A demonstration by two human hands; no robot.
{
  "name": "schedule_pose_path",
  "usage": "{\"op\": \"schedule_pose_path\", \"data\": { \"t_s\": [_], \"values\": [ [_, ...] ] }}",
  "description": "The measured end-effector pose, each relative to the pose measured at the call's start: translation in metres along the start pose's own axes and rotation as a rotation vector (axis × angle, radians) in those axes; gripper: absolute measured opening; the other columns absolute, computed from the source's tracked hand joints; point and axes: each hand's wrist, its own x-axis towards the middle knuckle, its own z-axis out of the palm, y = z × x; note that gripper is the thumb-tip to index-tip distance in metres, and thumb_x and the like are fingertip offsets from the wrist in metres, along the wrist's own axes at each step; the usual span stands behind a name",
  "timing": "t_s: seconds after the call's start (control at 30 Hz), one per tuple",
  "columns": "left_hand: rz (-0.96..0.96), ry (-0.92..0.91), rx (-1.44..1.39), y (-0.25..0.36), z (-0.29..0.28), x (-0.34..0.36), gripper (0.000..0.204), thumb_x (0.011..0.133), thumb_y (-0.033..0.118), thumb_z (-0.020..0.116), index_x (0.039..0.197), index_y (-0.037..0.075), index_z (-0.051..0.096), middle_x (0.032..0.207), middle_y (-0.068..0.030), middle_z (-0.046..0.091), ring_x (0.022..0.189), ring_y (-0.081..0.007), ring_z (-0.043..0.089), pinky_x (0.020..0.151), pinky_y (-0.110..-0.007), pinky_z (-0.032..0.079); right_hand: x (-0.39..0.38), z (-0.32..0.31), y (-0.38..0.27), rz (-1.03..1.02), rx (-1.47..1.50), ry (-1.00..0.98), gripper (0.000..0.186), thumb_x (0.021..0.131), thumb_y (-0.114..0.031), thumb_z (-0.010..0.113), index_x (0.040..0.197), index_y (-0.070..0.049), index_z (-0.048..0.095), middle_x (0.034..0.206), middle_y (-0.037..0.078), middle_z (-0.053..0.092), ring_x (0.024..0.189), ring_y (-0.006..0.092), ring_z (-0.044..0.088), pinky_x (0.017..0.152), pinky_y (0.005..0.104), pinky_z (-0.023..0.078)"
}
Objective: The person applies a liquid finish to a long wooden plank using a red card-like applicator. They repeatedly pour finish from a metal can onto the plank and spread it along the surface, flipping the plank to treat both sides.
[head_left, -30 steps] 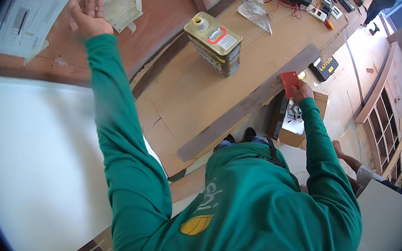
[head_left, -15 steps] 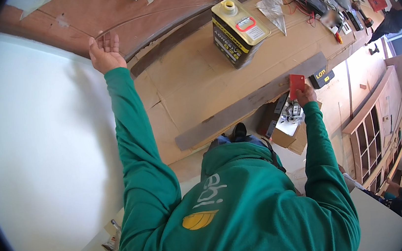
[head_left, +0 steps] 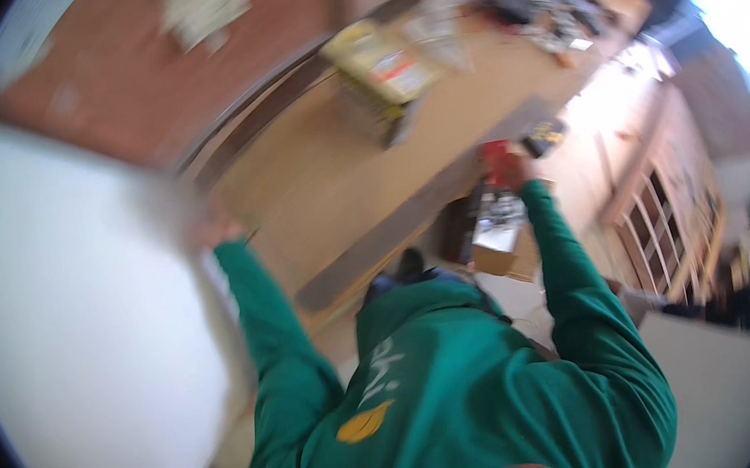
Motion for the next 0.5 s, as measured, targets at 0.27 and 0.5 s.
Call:
{"op": "schedule_pose_path", "data": {
  "t_s": [0.27, 0.5],
  "values": [
    [0.055, 0.222, -0.183, 0.007, -0.073, 0.005, 0.054, 0.103, 0.021, 0.054, 0.142, -0.016, 0.048, 0.149, -0.0325, 0.051, 0.142, -0.0446, 0.050, 0.116, -0.058, 0.051, 0.000, -0.002, -0.028, 0.153, -0.093, -0.076, 0.027, 0.080, -0.026, 0.074, 0.098, -0.007, 0.079, 0.097, 0.022, 0.077, 0.097, 0.0382, 0.076, 0.084, 0.0458, 0.061],
    [0.005, 0.153, -0.082, 0.018, -0.062, -0.045, 0.051, 0.105, 0.014, 0.054, 0.145, -0.016, 0.044, 0.153, -0.0315, 0.047, 0.144, -0.0465, 0.047, 0.118, -0.061, 0.048, 0.001, 0.012, -0.044, 0.176, -0.058, -0.104, 0.024, 0.075, -0.022, 0.080, 0.093, -0.007, 0.081, 0.092, 0.021, 0.078, 0.094, 0.0368, 0.077, 0.081, 0.0432, 0.063]
  ]
}}
